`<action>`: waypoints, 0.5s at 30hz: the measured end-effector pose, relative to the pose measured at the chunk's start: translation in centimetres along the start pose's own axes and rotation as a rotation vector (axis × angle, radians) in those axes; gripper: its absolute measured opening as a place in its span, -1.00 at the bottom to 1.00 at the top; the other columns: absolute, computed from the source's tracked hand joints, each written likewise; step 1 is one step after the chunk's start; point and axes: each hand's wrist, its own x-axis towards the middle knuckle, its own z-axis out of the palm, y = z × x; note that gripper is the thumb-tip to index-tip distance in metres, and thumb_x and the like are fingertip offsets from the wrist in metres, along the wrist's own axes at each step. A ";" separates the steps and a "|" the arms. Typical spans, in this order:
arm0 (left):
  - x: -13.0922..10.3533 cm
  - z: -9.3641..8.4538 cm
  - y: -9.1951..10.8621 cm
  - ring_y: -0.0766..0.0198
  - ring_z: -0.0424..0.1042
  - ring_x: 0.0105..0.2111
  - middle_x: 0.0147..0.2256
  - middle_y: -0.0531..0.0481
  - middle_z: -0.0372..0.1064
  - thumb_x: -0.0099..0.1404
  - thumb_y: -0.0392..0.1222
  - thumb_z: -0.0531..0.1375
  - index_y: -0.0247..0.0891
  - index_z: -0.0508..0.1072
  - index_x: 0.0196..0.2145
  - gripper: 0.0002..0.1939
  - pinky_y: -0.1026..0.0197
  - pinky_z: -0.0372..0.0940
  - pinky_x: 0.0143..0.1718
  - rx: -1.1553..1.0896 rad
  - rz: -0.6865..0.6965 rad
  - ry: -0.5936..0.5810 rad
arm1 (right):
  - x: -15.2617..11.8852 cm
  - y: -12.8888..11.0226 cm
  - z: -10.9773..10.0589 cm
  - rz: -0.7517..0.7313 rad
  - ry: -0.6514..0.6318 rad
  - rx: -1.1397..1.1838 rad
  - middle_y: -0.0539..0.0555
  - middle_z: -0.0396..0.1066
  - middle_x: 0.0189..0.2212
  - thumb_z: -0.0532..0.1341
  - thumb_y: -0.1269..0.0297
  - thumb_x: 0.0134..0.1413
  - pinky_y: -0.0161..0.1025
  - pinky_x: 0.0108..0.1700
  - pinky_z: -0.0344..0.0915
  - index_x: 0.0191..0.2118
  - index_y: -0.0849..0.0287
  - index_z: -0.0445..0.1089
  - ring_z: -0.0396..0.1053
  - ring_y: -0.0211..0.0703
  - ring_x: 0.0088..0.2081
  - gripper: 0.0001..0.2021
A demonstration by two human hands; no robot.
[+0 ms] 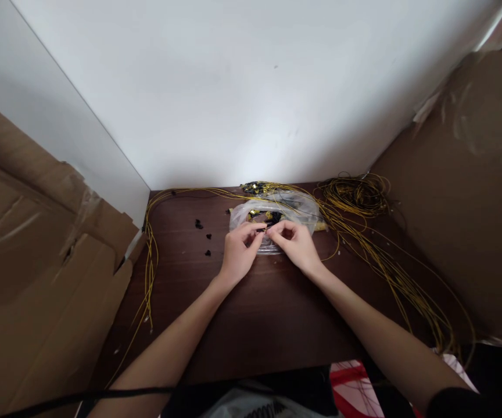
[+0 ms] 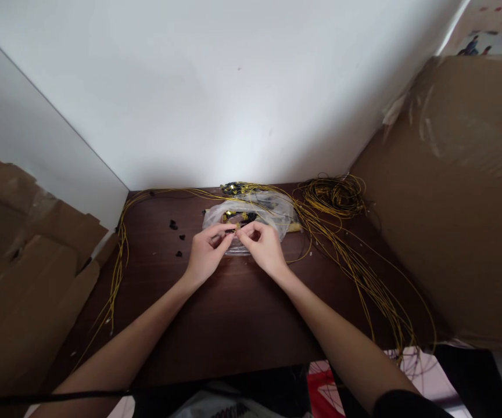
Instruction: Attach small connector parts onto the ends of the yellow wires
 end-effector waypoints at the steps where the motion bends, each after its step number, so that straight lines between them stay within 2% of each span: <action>1: 0.0 0.0 0.0 0.32 0.38 -0.44 -0.36 -0.06 0.44 0.16 -0.30 0.14 -0.28 0.49 -0.26 -0.81 0.28 0.29 -0.41 0.000 0.005 -0.002 | 0.0 0.0 0.0 -0.001 0.000 0.002 0.03 0.39 -0.54 0.23 0.20 -0.12 -0.28 -0.40 0.22 -0.51 0.20 0.37 0.29 -0.24 -0.49 -0.84; 8: 0.0 -0.1 -0.1 0.27 0.41 -0.34 -0.31 -0.07 0.44 0.18 -0.27 0.14 -0.27 0.50 -0.25 -0.81 0.24 0.31 -0.29 -0.032 0.034 -0.027 | 0.2 -0.2 0.0 0.074 0.005 0.115 -0.03 0.34 -0.62 0.24 0.19 -0.18 -0.32 -0.50 0.16 -0.53 0.21 0.37 0.21 -0.31 -0.59 -0.83; 15: -0.1 0.0 0.3 0.27 0.41 -0.36 -0.31 -0.08 0.45 0.17 -0.28 0.16 -0.25 0.50 -0.27 -0.83 0.21 0.32 -0.30 -0.015 0.055 -0.017 | 0.1 0.0 0.2 0.054 -0.008 0.164 -0.05 0.30 -0.67 0.24 0.26 -0.20 -0.32 -0.51 0.16 -0.55 0.19 0.35 0.20 -0.31 -0.61 -0.88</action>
